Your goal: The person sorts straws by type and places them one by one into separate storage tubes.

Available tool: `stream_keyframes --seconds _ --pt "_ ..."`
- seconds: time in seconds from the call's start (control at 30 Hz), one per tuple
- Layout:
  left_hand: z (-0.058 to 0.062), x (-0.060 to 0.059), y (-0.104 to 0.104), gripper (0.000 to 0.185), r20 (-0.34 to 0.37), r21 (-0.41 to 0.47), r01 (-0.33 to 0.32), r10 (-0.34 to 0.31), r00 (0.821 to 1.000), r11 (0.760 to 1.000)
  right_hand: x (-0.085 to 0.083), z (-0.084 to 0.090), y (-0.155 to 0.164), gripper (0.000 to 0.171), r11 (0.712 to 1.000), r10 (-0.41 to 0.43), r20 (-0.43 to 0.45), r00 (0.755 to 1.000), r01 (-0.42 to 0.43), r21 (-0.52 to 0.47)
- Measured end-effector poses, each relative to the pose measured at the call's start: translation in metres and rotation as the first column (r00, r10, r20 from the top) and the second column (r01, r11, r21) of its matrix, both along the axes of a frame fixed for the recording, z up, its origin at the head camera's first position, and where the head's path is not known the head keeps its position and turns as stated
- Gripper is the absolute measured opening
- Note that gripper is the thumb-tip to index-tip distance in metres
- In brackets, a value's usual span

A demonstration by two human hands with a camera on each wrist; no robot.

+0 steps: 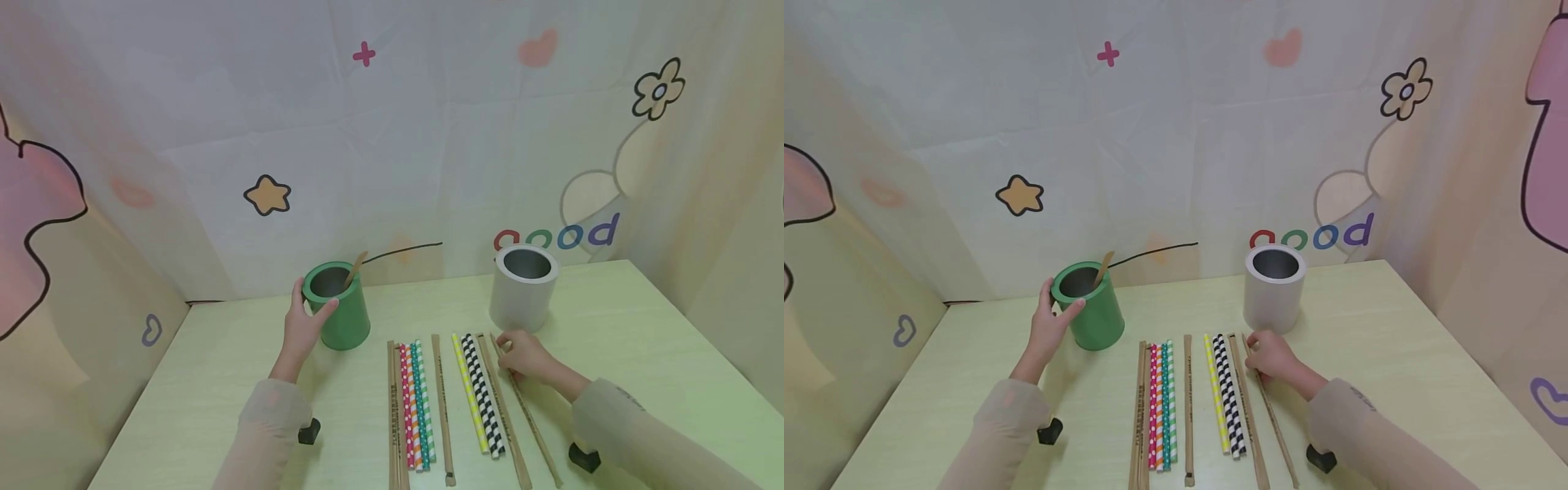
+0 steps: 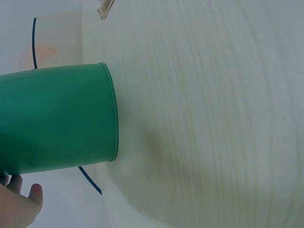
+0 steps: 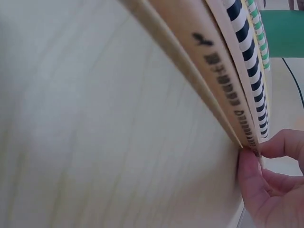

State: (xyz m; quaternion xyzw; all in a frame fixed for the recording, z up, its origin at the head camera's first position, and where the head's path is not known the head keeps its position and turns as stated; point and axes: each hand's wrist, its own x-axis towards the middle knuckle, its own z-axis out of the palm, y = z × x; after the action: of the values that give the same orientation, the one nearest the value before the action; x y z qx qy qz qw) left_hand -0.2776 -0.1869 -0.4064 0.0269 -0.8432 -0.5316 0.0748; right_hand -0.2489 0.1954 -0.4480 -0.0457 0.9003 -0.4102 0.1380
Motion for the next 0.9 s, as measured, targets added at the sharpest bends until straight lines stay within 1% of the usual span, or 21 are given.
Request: stream_keyframes --seconds 0.03,0.13,0.17,0.37,0.47,0.53,0.67,0.9 --pt "0.0 0.0 0.0 0.09 0.001 0.0 0.001 -0.001 1.0 1.0 0.0 0.0 0.001 0.041 1.0 0.01 -0.003 1.0 -0.01 -0.007" --pt "0.0 0.0 0.0 0.09 0.005 -0.001 0.001 -0.001 1.0 1.0 0.002 0.003 0.001 0.041 0.999 0.002 0.001 1.0 -0.002 -0.032" --pt "0.0 0.0 0.0 0.09 0.007 -0.001 0.0 0.0 1.0 1.0 0.002 0.003 0.0 0.043 0.999 -0.016 0.009 1.0 0.016 -0.036" --pt "0.0 0.0 -0.001 0.09 0.006 0.004 0.003 -0.003 1.0 1.0 0.006 0.008 0.0 0.047 0.999 -0.021 0.021 1.0 0.022 -0.039" --pt "0.001 0.001 -0.001 0.09 0.009 0.006 0.004 -0.004 1.0 1.0 0.005 0.01 0.001 0.049 0.997 -0.013 0.039 0.999 0.015 -0.069" --pt "0.001 0.001 -0.001 0.09 0.016 0.006 0.004 -0.004 1.0 1.0 0.004 0.013 0.002 0.051 0.994 0.0 0.047 0.999 0.005 -0.106" --pt "0.001 0.0 -0.001 0.091 0.021 0.005 0.002 -0.002 1.0 1.0 0.003 0.023 0.002 0.052 0.985 0.031 0.058 0.998 -0.021 -0.17" --pt "0.001 -0.001 -0.001 0.092 0.014 0.003 0.005 -0.005 1.0 1.0 -0.002 0.043 -0.001 0.051 0.973 0.043 0.043 0.998 -0.032 -0.23"
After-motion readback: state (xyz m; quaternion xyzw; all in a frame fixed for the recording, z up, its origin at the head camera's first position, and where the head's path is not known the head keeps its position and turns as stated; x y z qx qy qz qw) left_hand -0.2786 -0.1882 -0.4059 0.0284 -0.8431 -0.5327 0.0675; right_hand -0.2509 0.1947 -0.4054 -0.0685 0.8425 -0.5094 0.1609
